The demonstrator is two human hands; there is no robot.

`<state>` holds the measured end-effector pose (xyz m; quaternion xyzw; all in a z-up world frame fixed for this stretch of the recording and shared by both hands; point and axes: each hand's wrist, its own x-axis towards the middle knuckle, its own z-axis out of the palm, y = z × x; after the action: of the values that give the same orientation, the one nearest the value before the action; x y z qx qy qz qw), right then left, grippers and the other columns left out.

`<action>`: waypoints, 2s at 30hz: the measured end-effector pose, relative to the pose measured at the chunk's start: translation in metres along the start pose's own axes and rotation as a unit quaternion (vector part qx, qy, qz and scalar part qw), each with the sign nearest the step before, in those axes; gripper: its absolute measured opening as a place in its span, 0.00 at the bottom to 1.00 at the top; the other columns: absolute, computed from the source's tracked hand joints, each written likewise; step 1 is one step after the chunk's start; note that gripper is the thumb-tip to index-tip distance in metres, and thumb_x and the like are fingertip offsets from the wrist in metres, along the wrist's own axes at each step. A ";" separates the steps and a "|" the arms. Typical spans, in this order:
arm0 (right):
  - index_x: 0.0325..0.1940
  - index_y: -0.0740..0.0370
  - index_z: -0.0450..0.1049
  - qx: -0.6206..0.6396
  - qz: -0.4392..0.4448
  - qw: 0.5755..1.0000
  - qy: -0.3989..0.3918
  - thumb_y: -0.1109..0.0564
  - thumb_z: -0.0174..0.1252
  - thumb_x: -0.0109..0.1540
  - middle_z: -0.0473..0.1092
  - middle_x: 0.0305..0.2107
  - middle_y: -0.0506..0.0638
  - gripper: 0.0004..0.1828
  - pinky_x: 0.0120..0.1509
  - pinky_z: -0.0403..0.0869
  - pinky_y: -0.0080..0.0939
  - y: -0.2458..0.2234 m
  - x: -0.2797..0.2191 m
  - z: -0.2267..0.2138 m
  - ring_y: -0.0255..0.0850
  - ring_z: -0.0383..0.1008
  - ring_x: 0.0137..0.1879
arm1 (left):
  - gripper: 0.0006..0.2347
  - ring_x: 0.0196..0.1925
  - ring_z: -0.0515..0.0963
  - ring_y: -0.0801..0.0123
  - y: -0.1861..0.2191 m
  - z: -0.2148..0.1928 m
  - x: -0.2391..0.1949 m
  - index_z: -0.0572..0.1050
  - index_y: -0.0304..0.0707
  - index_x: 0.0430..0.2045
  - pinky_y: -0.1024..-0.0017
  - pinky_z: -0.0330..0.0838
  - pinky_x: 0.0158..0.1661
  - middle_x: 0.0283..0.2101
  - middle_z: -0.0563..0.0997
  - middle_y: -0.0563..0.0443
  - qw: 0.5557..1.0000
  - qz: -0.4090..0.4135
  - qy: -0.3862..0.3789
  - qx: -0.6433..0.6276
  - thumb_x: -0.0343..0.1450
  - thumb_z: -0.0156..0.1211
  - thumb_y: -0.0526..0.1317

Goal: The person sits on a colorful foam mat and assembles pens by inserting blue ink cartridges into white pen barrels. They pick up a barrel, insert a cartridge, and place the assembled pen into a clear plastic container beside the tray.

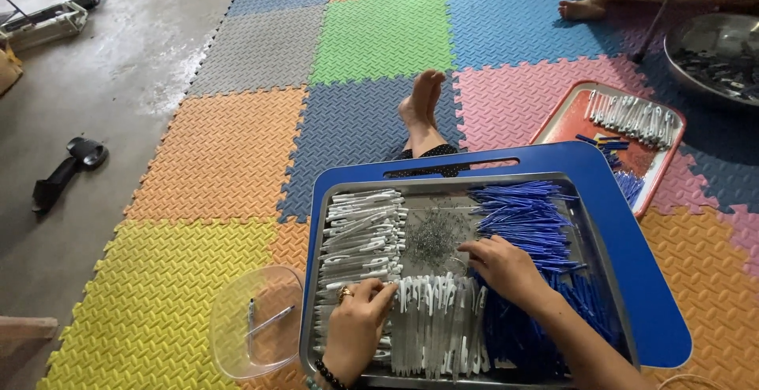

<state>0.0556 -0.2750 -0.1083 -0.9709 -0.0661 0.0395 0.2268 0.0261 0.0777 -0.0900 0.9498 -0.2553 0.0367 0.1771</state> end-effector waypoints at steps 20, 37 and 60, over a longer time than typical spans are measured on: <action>0.63 0.39 0.83 0.026 -0.023 0.999 0.018 0.52 0.62 0.70 0.83 0.53 0.39 0.17 0.45 0.84 0.50 0.002 -0.003 -0.003 0.40 0.80 0.57 | 0.10 0.43 0.92 0.66 0.019 -0.088 0.014 0.85 0.41 0.51 0.76 0.95 0.45 0.49 0.91 0.47 0.975 0.097 0.123 -0.158 0.77 0.67 0.33; 0.61 0.45 0.83 0.072 -0.058 0.994 0.050 0.53 0.64 0.69 0.84 0.45 0.49 0.15 0.52 0.87 0.45 -0.026 -0.010 -0.028 0.48 0.85 0.51 | 0.15 0.45 0.85 0.63 -0.214 -0.217 -0.033 0.81 0.38 0.57 0.66 0.84 0.49 0.51 0.86 0.44 0.879 -0.010 0.129 -0.459 0.79 0.51 0.40; 0.48 0.59 0.86 0.492 -0.127 0.850 0.137 0.65 0.73 0.63 0.88 0.39 0.53 0.10 0.49 0.94 0.39 -0.115 -0.078 -0.073 0.43 0.94 0.43 | 0.14 0.36 0.91 0.57 0.106 -0.042 0.008 0.83 0.25 0.51 0.57 0.95 0.42 0.39 0.90 0.35 0.693 -0.211 -0.066 -0.686 0.75 0.69 0.38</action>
<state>-0.0260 -0.2159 0.0119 -0.7108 -0.1293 -0.0956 0.6848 -0.0190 0.0036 -0.0157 0.5928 -0.0130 -0.2502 0.7654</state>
